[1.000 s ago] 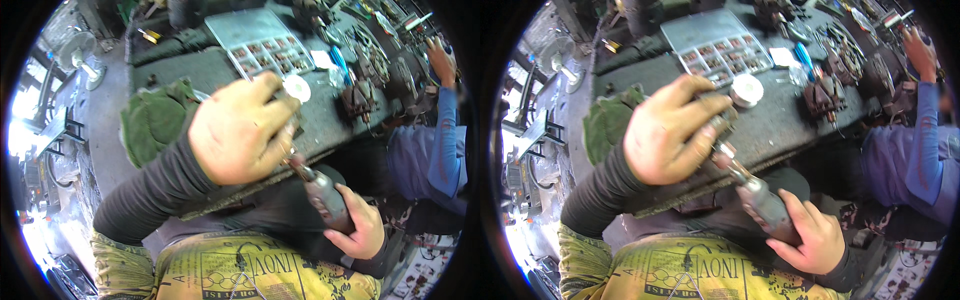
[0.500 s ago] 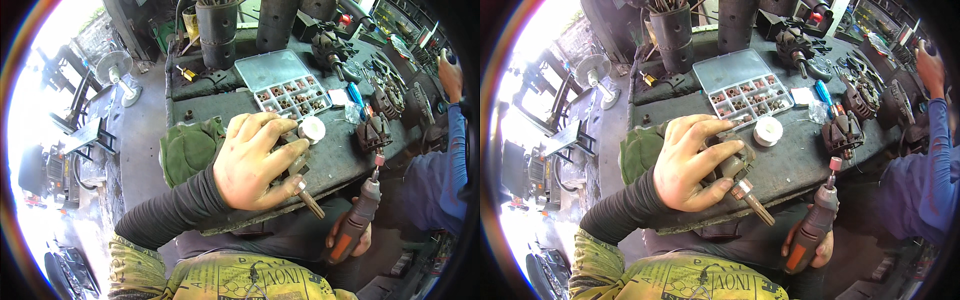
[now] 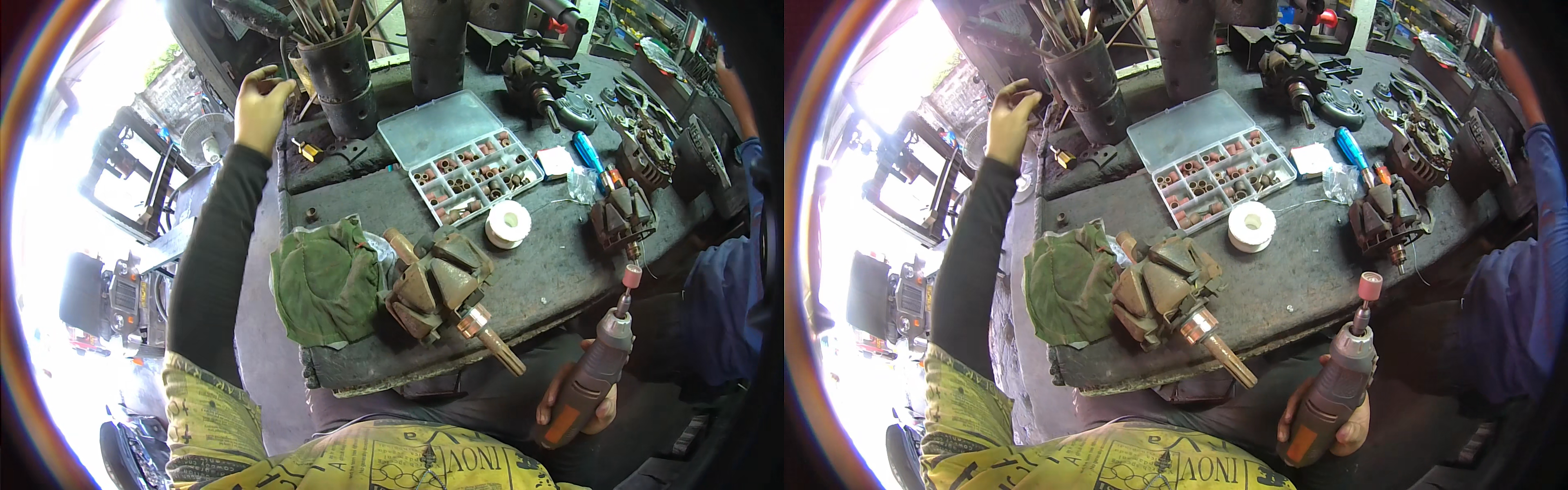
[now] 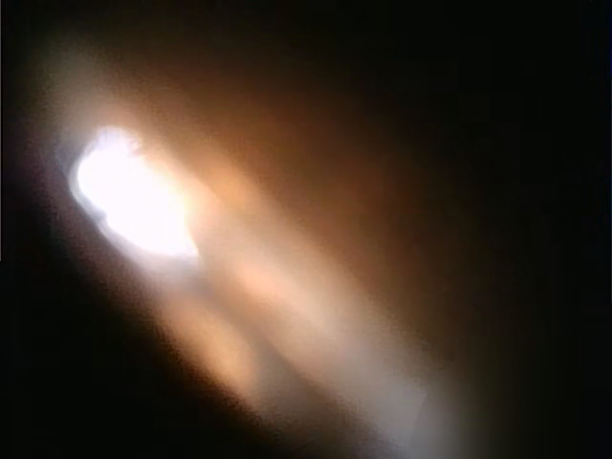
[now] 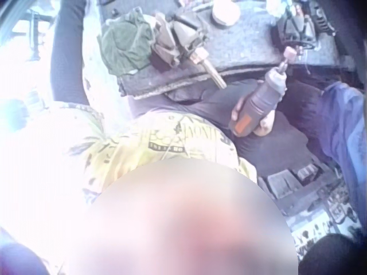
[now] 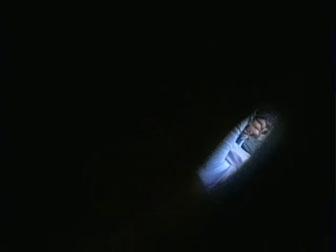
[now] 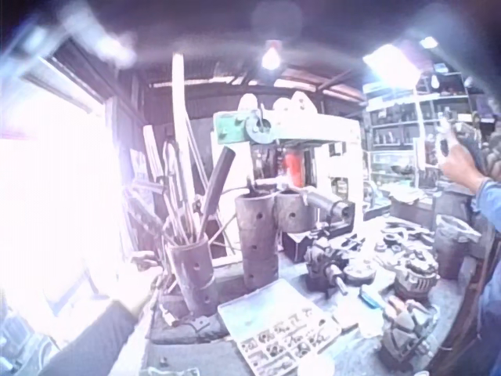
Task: The person uses a rotary tool with a grinding attachment to smooth the surface of a small metal part held in a bench vise. They repeatedly reposition the part and adjust the tool angle to grind different areas. Another person works nearby on separate components.
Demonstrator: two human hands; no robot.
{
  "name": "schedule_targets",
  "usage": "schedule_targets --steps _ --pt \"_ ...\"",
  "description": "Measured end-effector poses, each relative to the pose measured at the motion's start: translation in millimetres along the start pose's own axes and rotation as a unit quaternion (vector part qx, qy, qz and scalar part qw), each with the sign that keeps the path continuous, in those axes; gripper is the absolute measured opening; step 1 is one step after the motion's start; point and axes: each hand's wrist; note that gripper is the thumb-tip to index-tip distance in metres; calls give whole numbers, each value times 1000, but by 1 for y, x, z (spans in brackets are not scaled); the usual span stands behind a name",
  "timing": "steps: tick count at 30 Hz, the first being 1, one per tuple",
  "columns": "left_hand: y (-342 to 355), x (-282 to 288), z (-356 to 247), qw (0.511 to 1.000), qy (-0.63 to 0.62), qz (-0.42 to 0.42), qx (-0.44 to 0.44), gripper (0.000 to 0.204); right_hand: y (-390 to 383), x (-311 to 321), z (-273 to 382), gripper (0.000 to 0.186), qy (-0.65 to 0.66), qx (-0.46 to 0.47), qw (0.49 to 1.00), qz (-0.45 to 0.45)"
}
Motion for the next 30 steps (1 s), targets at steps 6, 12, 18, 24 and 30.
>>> schedule_targets --steps 6,12,18,24,30 --pt "124 -18 121 987 62 144 19 88 -2 -3 2 100 -29 -16 999 -37" --pt "177 -43 181 985 46 154 67 62 -3 -5 2 101 -17 -18 998 -55" --pt "176 -51 195 956 -164 242 -5 57 3 -7 1 99 -5 -15 999 -52" --pt "170 -47 203 987 -48 141 -63 53 4 -12 -1 99 -13 -12 997 -81" --pt "127 -20 166 997 8 -46 -57 51 5 -14 1 101 -26 -26 996 -80"
Point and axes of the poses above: each hand's wrist, its own y-axis towards the middle knuckle, its own x-axis out of the back of the hand, z = x × y, and after that the axes turned 2 degrees about y, right-handed
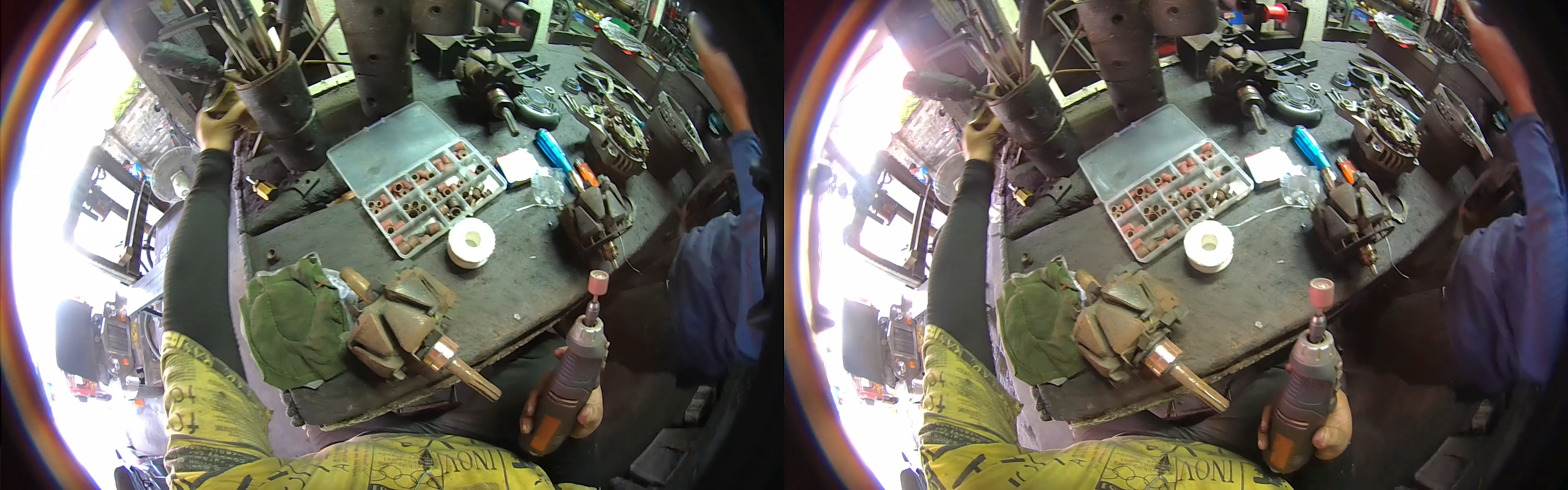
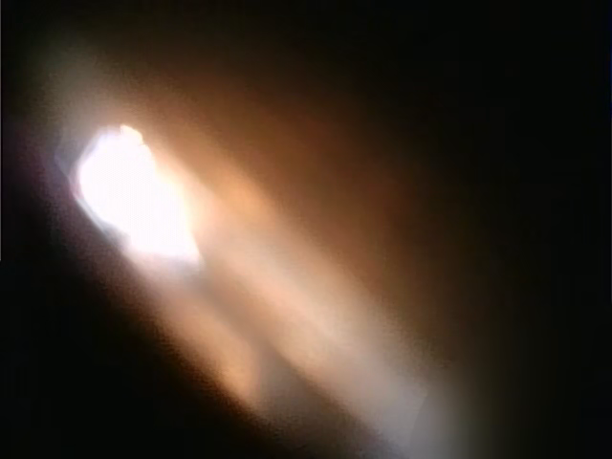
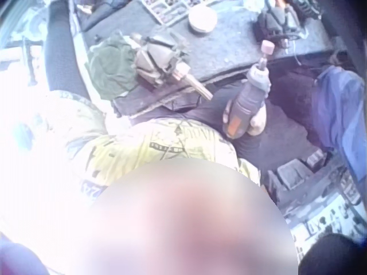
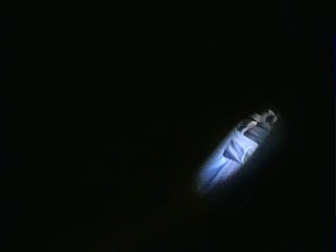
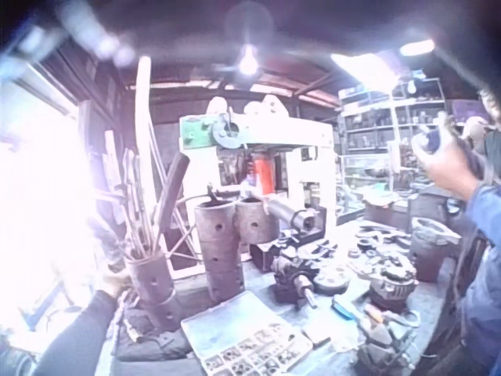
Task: The person uses a rotary tool with a grinding attachment to smooth the surface of a small metal part held in a bench vise. They repeatedly reposition the part and adjust the tool angle to grind different areas. Another person works nearby on separate components.
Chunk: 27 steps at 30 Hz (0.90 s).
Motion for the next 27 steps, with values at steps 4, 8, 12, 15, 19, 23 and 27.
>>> schedule_targets --steps 4,8,12,15,19,23,27 --pt "-37 48 -37 962 -247 -47 107 36 0 -2 1 102 -7 -3 1000 -3" --pt "-86 118 -77 939 -222 -112 237 49 0 -2 1 100 -30 0 1000 1" --pt "-141 155 -141 974 -186 15 128 55 0 1 0 100 -31 6 999 13" --pt "-167 134 -207 979 -168 112 18 71 1 6 -3 98 -33 28 998 39" --pt "-174 54 -297 949 -124 255 -142 83 -2 11 -6 97 -22 29 997 72" --pt "-188 -44 -365 900 -118 336 -250 84 -9 14 -7 95 -20 46 995 89" --pt "-200 -129 -395 871 -244 404 -140 77 -15 13 -2 96 -23 37 996 78"
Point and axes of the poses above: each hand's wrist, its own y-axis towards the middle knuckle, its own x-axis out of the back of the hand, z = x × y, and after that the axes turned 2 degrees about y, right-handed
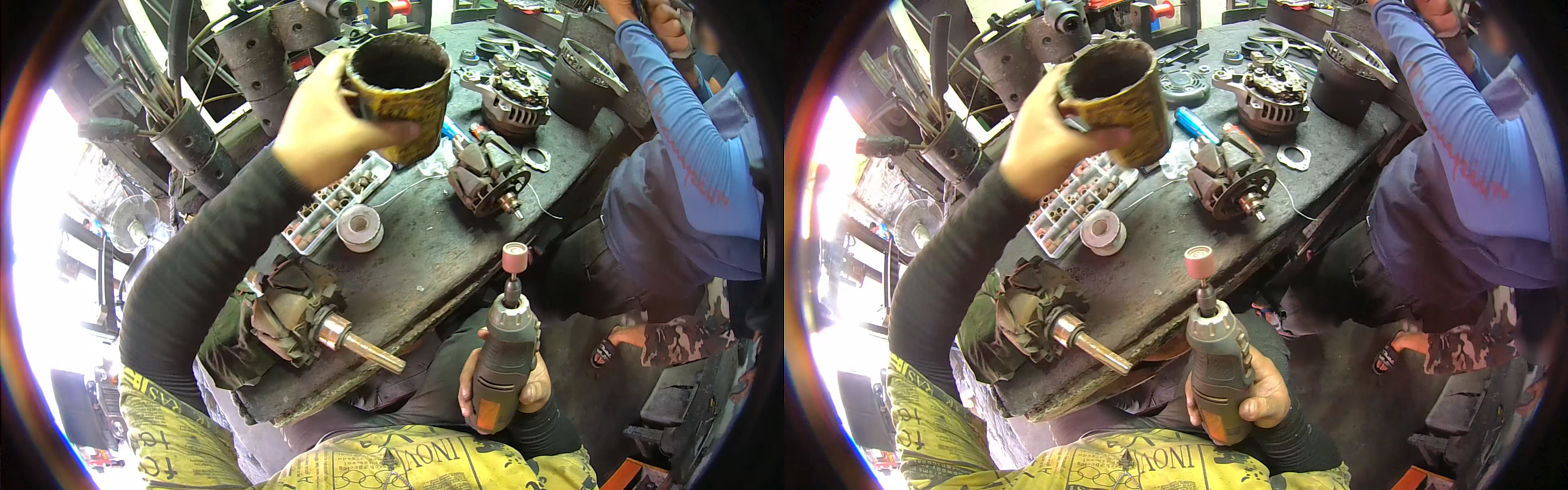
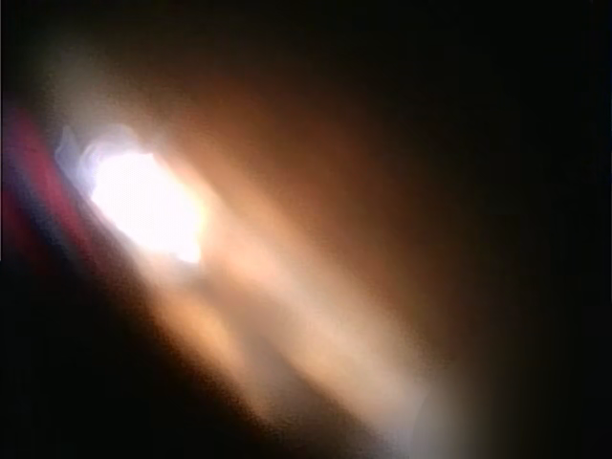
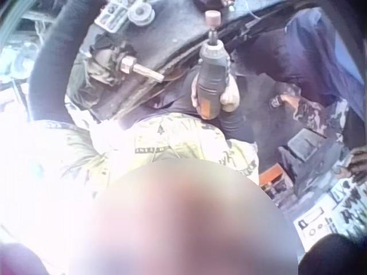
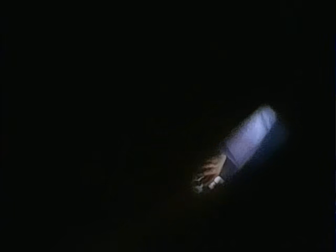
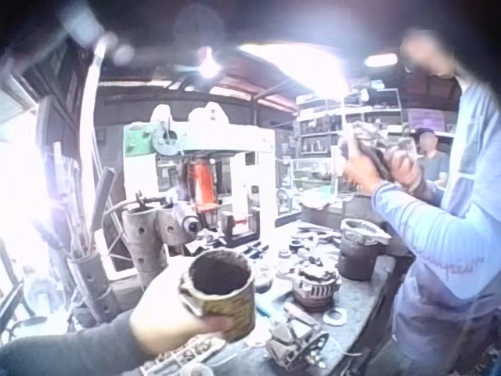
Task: The person uses a rotary tool with a grinding attachment to smooth the surface of a small metal part held in a bench vise. They repeatedly reposition the part and adjust the tool angle to grind different areas. Another person works nearby on separate components.
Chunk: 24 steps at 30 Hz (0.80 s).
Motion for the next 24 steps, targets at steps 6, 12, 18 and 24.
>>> schedule_targets --steps 6,12,18,24 --pt "53 -35 56 999 -2 -25 36 77 -5 -2 5 93 18 -36 999 -21" --pt "57 -50 99 992 111 11 60 82 -4 1 6 93 11 -43 999 -7" --pt "46 -53 96 981 191 1 35 100 -1 -1 3 93 -7 -49 998 -31" --pt "35 -5 74 976 196 74 57 113 7 -1 -3 101 -27 -20 999 -35"
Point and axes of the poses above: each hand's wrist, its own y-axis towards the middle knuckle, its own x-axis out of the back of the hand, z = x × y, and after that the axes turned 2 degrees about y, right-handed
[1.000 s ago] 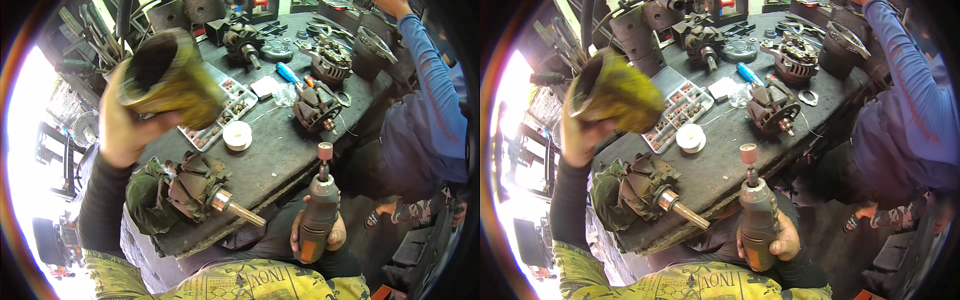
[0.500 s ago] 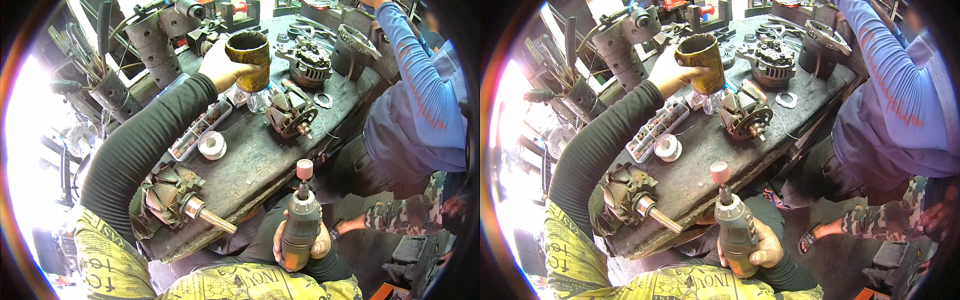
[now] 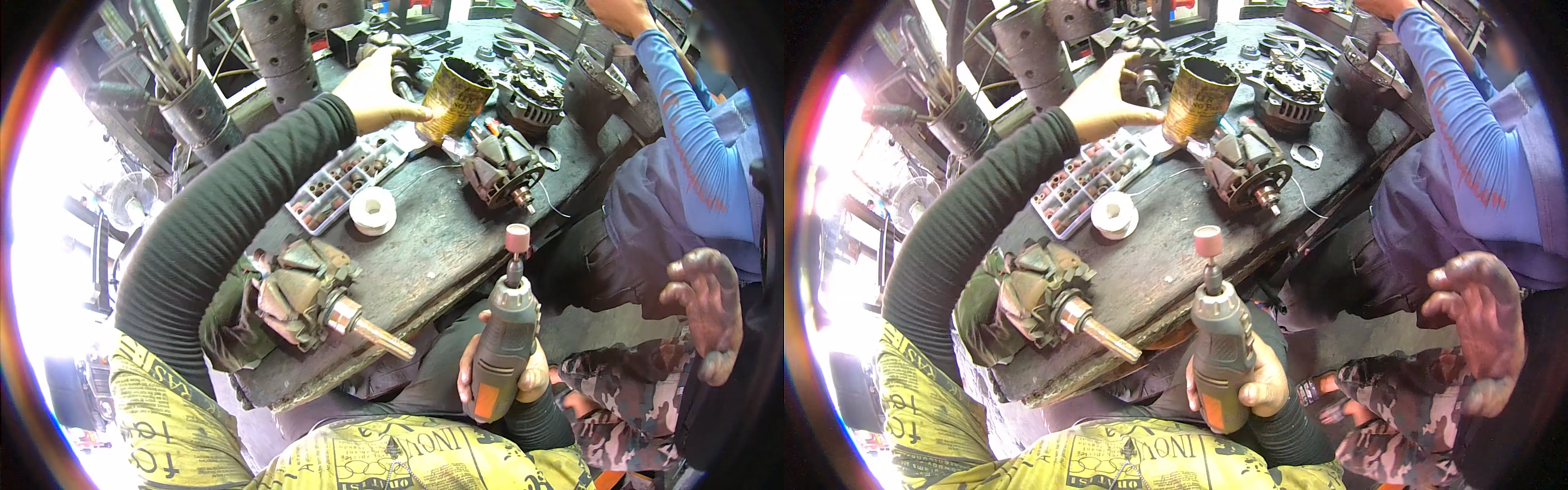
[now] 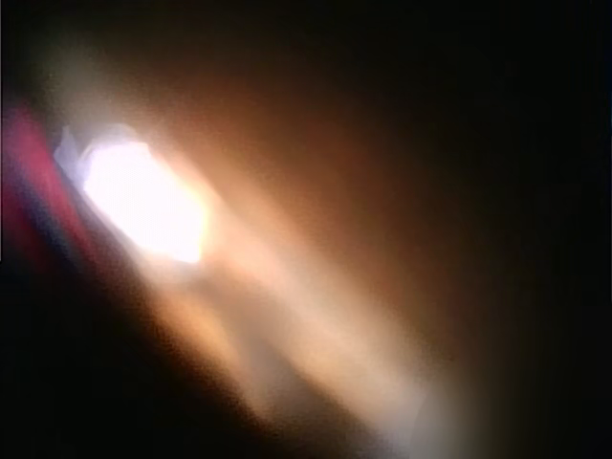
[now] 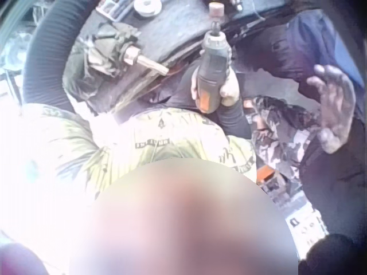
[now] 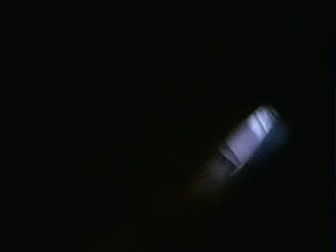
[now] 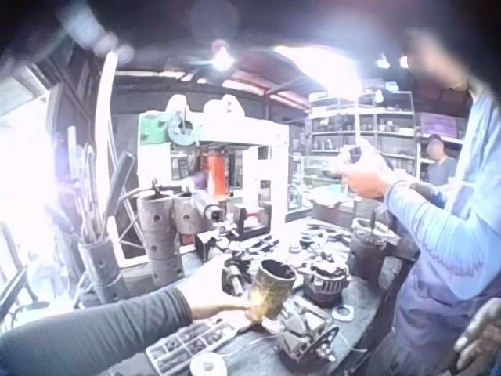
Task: The person uses a rotary tool with a grinding attachment to smooth the surface of a small metal part held in a bench vise. They repeatedly reposition the part and adjust the tool angle to grind different areas. Another person works nearby on separate components.
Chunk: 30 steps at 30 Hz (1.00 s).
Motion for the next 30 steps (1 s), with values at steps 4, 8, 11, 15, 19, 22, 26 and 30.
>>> schedule_targets --steps 4,8,11,15,19,22,26,30 --pt "-39 54 -2 999 -16 36 15 88 5 -6 0 103 -22 -6 1000 -7" --pt "-108 96 -23 988 -138 63 -18 55 2 -23 -1 104 -106 -3 992 -73" --pt "-169 104 -42 997 -70 3 -40 37 -6 -44 -1 96 -208 -10 971 -115" --pt "-217 81 -56 992 3 -66 -108 33 -15 -78 13 100 -394 -50 905 -151" --pt "-238 56 -55 992 68 -77 -72 37 -12 -108 38 80 -715 -58 697 9" --pt "-240 43 -45 991 -24 -107 -76 36 -7 -127 40 80 -812 -31 583 16" --pt "-239 30 -35 979 -88 -153 -103 35 3 -140 34 81 -892 -19 452 14" --pt "-242 26 -33 974 -92 -186 -90 33 13 -146 31 83 -926 -10 377 20"
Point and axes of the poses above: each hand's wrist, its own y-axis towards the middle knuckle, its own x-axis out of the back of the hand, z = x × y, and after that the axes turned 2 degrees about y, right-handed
